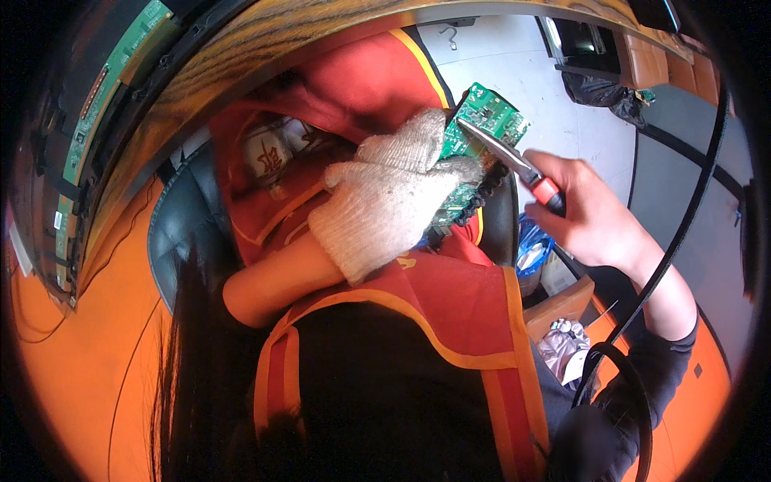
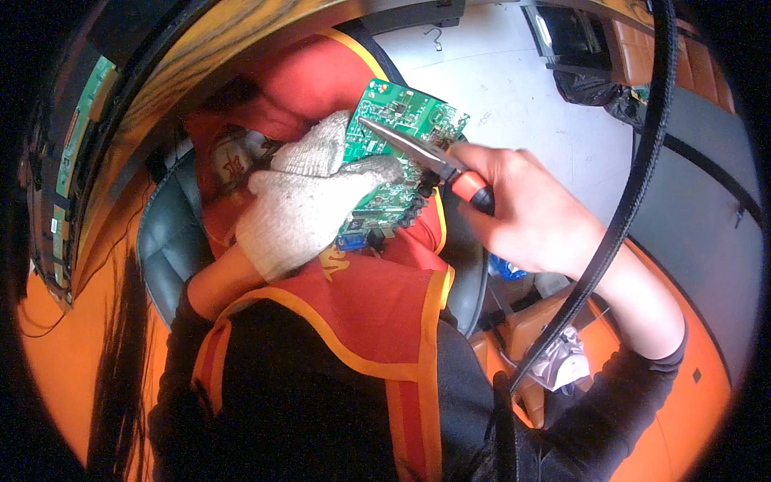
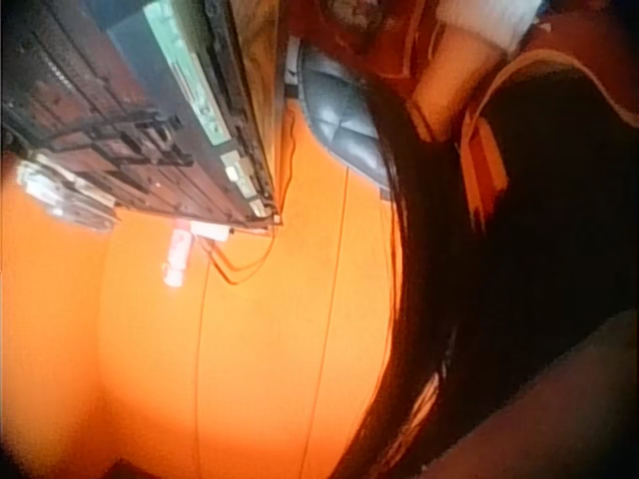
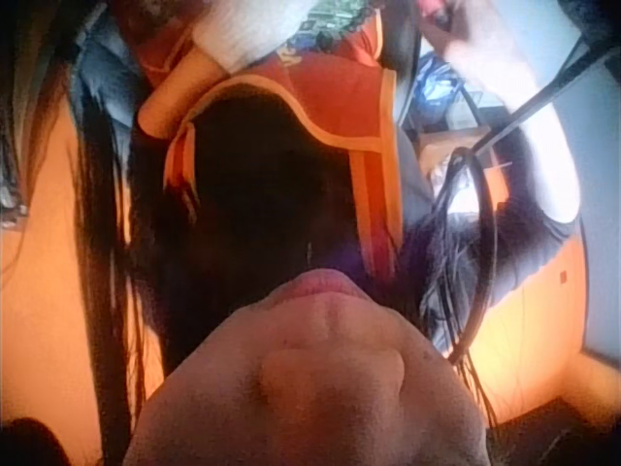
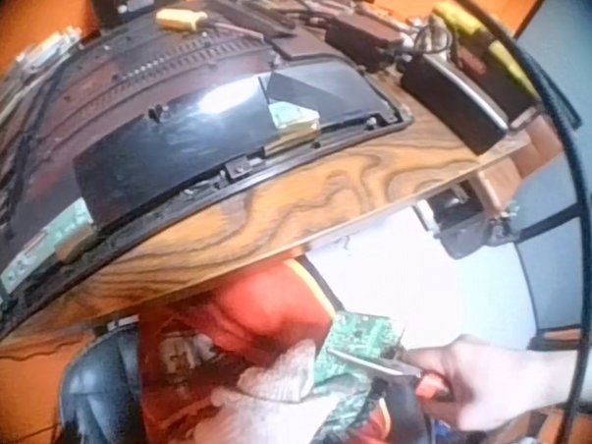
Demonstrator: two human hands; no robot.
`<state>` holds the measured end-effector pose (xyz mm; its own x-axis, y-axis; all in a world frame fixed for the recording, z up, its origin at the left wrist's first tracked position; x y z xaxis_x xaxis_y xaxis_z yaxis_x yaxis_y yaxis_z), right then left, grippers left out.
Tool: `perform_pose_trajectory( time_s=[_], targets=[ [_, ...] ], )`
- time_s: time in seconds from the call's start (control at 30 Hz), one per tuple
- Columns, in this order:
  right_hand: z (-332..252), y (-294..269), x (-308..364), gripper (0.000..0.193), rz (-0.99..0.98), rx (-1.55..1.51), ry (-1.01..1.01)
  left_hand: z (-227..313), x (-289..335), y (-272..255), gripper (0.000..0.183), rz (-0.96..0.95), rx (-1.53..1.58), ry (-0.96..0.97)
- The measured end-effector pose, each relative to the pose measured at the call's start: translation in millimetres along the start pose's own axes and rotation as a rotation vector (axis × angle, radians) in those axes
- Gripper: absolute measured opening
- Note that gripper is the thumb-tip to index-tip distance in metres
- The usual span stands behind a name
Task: The person holds a green circuit board and uses pliers to remove small components from its surface. They wear a glove on the left hand while manipulating the board and tools. The person repeatedly targets different areas of the board, extracting parts with the pliers throughout the clip.
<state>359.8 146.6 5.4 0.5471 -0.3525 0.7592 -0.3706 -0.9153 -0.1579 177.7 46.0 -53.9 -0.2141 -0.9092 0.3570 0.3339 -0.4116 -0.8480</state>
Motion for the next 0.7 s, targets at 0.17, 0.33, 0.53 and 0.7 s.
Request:
perform_pose_trajectory(
  time_s=[0.17,0.33,0.53,0.7],
  targets=[
    [10,13,7,0.019,-0.109,-0.822,0.07,-13,-7,15,0.031,0.039,0.593,-0.194],
    [28,31,26,0.028,-0.016,-0.901,-0.073,-26,-11,28,0.036,0.058,1.139,-0.216],
    [37,27,49,0.028,0.261,-0.871,-0.082,-20,-12,24,0.034,-0.085,1.46,-0.278],
    [56,12,44,0.018,0.558,-0.685,-0.034,-17,-8,18,0.034,-0.182,1.66,-0.243]
  ],
)
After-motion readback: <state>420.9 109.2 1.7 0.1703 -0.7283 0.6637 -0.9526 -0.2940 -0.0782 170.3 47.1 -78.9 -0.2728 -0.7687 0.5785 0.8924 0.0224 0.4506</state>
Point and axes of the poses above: each hand's wrist, its own x-axis away from the middle knuckle, its own y-axis out of the palm, z = x × y, the point moved 1 cm from there along -x, towards the middle knuckle, and after that the axes turned 15 degrees about -x, right-handed, at the moved point
